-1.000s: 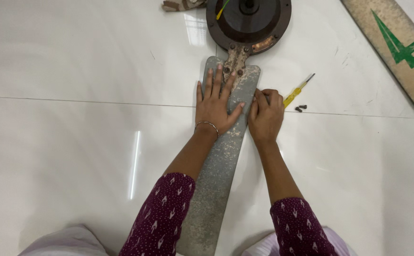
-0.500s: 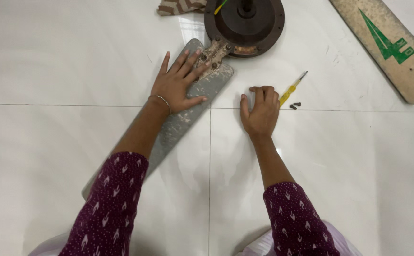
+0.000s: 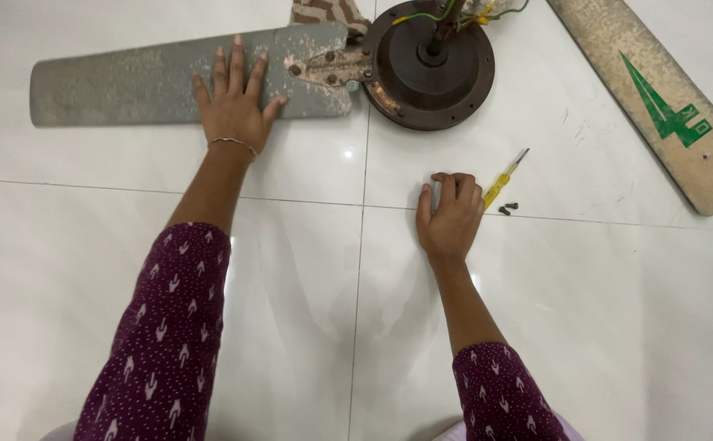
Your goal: The person attaches ceiling fan blades to the motor housing using a screwdriver. They secure each blade with screws, then wipe the motor housing with a cloth.
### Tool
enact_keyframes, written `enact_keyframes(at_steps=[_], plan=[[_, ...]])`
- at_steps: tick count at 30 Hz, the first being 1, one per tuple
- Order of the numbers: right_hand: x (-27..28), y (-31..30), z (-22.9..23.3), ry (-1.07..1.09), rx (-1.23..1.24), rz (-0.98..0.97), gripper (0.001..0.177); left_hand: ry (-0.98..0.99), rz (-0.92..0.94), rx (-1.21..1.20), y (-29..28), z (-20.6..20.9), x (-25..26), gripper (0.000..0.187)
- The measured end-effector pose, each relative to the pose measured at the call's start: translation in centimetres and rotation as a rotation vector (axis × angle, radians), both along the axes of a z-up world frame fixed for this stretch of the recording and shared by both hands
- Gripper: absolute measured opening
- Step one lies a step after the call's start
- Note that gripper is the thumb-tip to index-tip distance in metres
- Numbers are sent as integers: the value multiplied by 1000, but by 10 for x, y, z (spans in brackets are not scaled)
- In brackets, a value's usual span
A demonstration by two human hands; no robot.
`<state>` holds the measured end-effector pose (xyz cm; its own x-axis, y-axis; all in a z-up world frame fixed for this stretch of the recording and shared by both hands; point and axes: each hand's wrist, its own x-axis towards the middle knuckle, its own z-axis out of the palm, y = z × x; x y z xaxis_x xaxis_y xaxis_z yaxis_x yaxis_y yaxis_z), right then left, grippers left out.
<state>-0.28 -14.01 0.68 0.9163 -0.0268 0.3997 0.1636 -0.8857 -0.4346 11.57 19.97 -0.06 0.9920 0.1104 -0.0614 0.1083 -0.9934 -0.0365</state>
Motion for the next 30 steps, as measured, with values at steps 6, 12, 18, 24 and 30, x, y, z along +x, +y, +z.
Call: enact_keyframes(at_steps=[6, 12, 18, 24, 30], plan=[[1, 0, 1, 22, 0, -9, 20, 17, 197, -257, -89, -14, 11, 81], [1, -3, -4, 14, -6, -7, 21, 23, 266, -504, -204, -29, -7, 119], [1, -3, -5, -7, 9, -3, 21, -267, 237, -795, -231, -28, -8, 161], [0, -5, -9, 18, 7, 5, 21, -235, 242, -814, -222, -38, 3, 160], [1, -7, -13, -7, -12, 18, 35, -309, 248, -839, -216, -52, 13, 159]])
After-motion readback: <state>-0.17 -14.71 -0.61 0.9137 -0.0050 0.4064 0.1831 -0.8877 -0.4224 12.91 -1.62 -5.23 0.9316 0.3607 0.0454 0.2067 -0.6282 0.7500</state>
